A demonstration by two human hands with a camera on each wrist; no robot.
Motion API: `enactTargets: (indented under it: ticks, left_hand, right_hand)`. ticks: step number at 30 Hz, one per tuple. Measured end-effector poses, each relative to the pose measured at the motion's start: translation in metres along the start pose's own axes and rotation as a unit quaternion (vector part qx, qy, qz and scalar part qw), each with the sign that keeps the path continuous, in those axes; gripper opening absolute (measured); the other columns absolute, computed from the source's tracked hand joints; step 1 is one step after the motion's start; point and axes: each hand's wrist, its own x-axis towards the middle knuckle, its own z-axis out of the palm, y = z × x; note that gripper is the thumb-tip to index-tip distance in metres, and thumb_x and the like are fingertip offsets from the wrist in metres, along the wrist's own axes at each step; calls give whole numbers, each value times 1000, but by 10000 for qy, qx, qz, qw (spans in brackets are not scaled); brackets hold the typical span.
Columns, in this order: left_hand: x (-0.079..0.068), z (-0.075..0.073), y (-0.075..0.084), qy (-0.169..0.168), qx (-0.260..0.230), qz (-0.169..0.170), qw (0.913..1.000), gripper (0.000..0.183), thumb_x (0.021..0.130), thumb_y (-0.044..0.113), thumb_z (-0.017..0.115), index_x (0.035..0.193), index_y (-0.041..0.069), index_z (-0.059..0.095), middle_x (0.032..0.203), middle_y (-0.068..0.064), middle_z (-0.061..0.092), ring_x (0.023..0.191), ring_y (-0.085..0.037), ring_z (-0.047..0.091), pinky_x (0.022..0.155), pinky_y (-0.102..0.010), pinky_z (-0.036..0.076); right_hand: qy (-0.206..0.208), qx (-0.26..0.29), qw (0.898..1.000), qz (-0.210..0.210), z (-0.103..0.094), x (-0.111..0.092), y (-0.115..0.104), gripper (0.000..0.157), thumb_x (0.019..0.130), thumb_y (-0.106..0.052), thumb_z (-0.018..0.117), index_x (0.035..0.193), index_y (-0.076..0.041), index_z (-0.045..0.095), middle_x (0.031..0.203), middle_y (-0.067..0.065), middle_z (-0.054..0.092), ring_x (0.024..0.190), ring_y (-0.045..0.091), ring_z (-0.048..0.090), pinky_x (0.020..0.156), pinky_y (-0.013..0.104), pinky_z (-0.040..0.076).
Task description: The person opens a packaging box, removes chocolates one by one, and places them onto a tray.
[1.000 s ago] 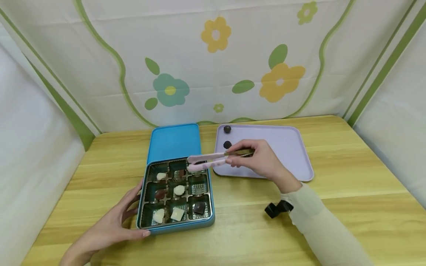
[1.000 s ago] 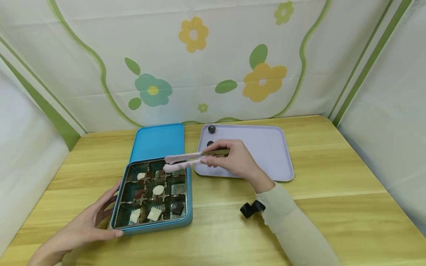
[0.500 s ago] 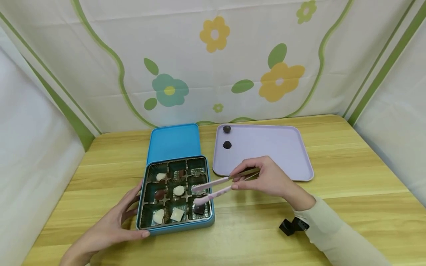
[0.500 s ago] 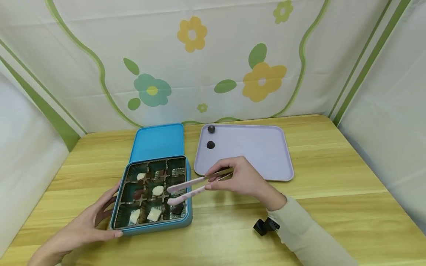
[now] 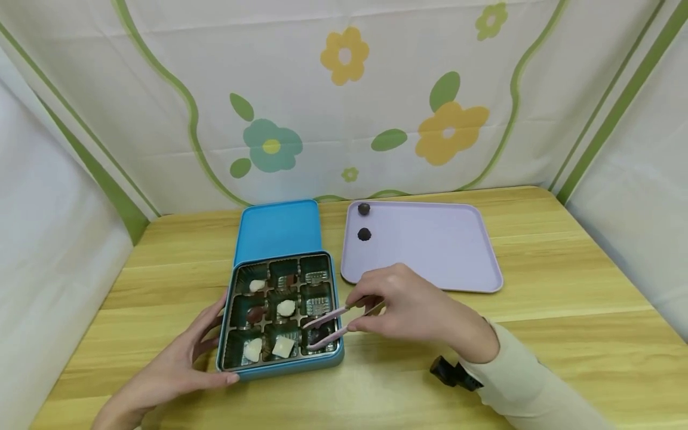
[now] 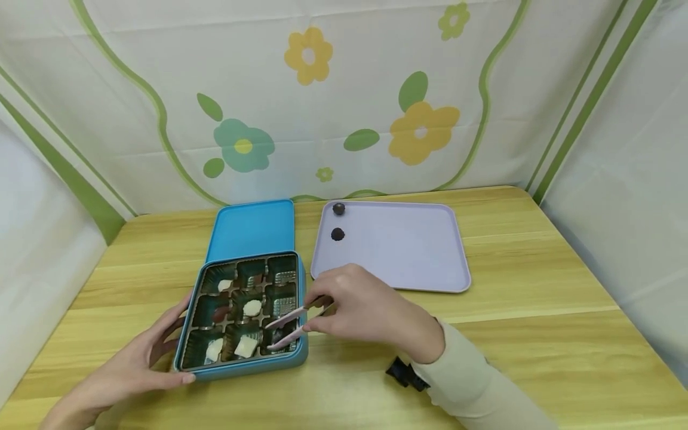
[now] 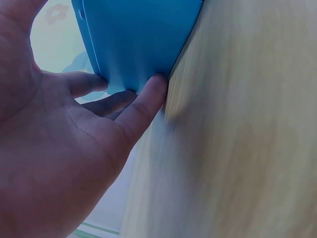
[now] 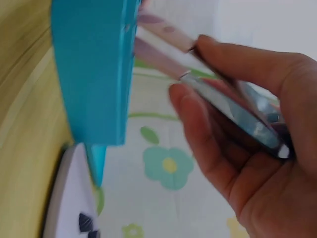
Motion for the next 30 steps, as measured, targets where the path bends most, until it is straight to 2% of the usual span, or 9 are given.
enactTargets:
  ticks: [4,8,15,18,21,24,27,30]
  left_hand:
    - [0,1,-1,-18,2,-2,10000,121,90,17,88,173,41,4,179,-29,2,151,-66,31,103,-10,42]
    - [-1,3,-2,-22,-2,-6,10000,121,90,17,89,173,41,4,178,-30,2,150,-67,31,103,-10,42]
    - [0,2,-2,48,109,40,9999,123,88,18,90,173,41,5,178,-30,5,148,-65,36,103,-10,42]
    - [1,1,-2,51,109,53,9999,123,88,18,90,173,41,5,178,-29,5,148,-65,37,103,-10,42]
    - [1,1,-2,41,81,85,9999,122,89,17,89,174,39,5,178,-29,5,148,-64,37,103,-10,43]
    - [0,0,-2,33,64,79,9999,121,89,17,89,174,39,5,179,-28,5,148,-63,37,103,-10,44]
    - [0,-1,-2,26,70,74,9999,121,89,17,89,174,39,5,179,-27,5,148,-63,37,103,-10,43]
    - [-1,-1,-1,14,73,38,10000,121,90,17,89,174,40,5,179,-28,4,148,-64,37,103,-10,43]
  right_hand:
    - [-232,-209,9995,48,2,5,-6,12,89,-14,90,98,-12,82,91,-4,77,79,-5,70,72,13,58]
    - [-224,-240,9993,165,-1,3,-7,13,87,-13,91,97,-11,82,89,-4,77,77,-5,70,71,14,59]
    - [-275,-657,9975,-9,3,7,-13,13,88,-19,91,95,-12,82,89,-5,77,77,-6,68,70,12,56]
    - [-315,-585,9978,-55,5,9,-9,12,89,-19,90,93,-12,82,88,-6,77,74,-7,64,67,13,55]
    - [-180,-119,9997,134,-1,8,4,9,88,-18,90,92,-14,83,85,-8,77,70,-5,61,63,16,54]
    - [-95,555,9964,633,-6,5,18,9,87,-18,91,92,-17,84,83,-9,79,67,2,65,60,22,55]
    - [-172,1240,9846,1222,-8,4,30,9,88,-18,91,95,-18,85,83,-6,80,68,11,73,62,26,59]
    - [-269,1644,9728,1607,-9,3,36,11,89,-19,90,97,-18,84,83,-4,80,70,17,77,64,29,62]
